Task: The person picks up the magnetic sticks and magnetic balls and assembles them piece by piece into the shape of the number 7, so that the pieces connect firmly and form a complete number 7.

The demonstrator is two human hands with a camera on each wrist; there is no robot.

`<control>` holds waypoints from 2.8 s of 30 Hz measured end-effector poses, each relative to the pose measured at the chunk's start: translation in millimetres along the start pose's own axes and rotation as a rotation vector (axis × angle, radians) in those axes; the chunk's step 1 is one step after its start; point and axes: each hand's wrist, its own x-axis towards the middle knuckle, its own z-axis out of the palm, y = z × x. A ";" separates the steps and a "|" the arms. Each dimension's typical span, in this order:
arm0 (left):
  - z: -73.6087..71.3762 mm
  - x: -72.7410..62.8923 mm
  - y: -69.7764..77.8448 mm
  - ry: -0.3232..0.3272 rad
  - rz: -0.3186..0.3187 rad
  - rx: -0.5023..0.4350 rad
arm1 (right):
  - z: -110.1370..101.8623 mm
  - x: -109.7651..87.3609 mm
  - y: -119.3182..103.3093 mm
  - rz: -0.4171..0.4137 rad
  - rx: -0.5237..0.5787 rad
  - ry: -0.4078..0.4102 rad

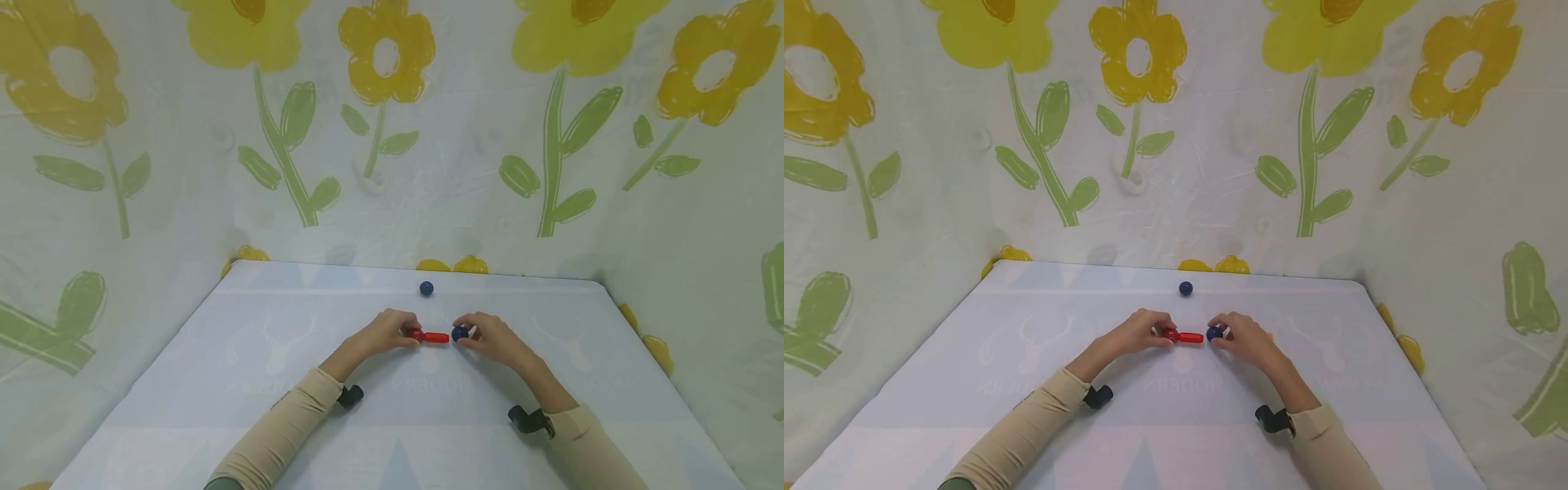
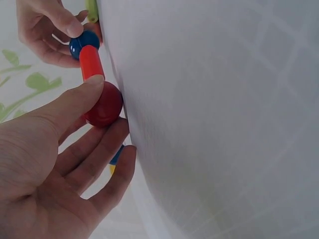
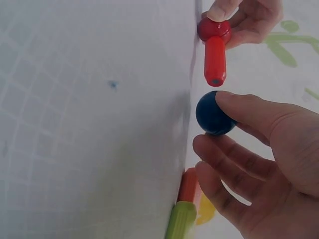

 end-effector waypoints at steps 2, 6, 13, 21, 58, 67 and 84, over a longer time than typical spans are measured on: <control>0.1 0.0 0.1 0.000 0.003 0.000 | 0.5 -0.3 0.3 0.003 -0.005 -0.003; 0.4 -0.1 0.2 -0.001 0.003 -0.005 | 3.0 -0.4 2.4 0.012 -0.019 -0.006; 0.6 0.1 0.9 -0.002 0.002 0.001 | 4.7 -1.7 6.4 -0.015 -0.023 -0.008; 0.0 -0.8 2.1 -0.001 0.000 -0.001 | 5.3 -2.7 8.3 -0.042 -0.018 -0.002; -0.4 -0.3 1.3 -0.010 -0.004 -0.014 | 8.7 -4.5 4.0 -0.031 0.042 -0.018; -3.3 0.3 2.7 -0.028 -0.007 -0.001 | 7.4 -4.1 1.5 -0.023 0.039 -0.015; -6.3 5.8 2.6 -0.040 -0.040 -0.002 | -5.8 -10.6 15.6 -0.014 -0.033 0.065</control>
